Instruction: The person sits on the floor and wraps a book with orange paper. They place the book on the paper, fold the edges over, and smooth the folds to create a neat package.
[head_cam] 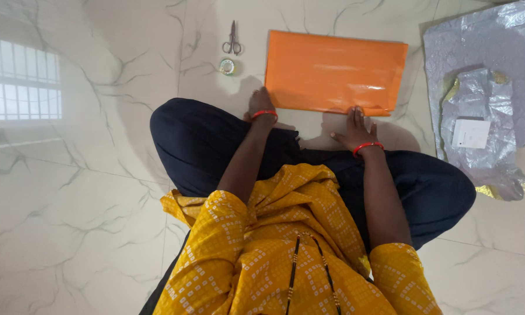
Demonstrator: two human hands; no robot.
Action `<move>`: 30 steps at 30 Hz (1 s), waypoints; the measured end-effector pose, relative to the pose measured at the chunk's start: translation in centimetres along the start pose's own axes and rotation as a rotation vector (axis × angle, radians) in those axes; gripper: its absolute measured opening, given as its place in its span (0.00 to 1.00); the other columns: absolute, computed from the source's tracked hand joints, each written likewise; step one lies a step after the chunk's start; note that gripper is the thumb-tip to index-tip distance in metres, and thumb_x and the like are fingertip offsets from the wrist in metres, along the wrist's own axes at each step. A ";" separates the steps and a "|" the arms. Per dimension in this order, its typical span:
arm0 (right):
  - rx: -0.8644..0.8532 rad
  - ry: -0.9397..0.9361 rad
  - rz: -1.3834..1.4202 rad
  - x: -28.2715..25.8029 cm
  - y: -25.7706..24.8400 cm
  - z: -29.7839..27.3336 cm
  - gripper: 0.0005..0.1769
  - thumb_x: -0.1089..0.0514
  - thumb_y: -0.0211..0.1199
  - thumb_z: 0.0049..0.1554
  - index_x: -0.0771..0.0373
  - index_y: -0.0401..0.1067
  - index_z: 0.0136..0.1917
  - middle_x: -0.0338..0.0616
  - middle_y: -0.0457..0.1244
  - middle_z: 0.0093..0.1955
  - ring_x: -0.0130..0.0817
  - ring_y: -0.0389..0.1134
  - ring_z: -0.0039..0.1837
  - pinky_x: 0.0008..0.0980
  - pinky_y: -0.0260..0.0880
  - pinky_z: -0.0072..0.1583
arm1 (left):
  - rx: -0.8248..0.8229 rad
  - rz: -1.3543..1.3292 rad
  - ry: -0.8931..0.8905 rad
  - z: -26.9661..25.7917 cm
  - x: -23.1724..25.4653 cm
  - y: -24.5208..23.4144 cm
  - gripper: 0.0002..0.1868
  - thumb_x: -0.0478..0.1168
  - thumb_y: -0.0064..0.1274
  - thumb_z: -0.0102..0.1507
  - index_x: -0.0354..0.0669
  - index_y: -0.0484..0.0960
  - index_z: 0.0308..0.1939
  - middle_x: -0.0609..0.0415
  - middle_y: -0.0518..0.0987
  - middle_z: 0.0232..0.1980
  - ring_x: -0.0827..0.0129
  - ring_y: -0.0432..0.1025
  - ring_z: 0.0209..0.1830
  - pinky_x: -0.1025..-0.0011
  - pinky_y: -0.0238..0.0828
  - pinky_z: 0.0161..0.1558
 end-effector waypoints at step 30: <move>0.357 0.085 -0.269 -2.0 -0.4 0.0 0.53 0.29 0.53 0.59 0.54 0.37 0.85 0.36 0.34 0.88 0.37 0.35 0.87 0.71 0.23 0.76 | 0.125 0.169 0.998 -5.2 12.5 -3.6 0.50 0.65 0.55 0.61 0.50 0.52 0.80 0.53 0.46 0.85 0.56 0.38 0.86 0.38 0.31 0.79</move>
Point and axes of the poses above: each hand's wrist, its own z-axis towards the middle knuckle, its own y-axis out of the palm, x = y × z, the point moved 3 cm from there along z, towards the middle knuckle
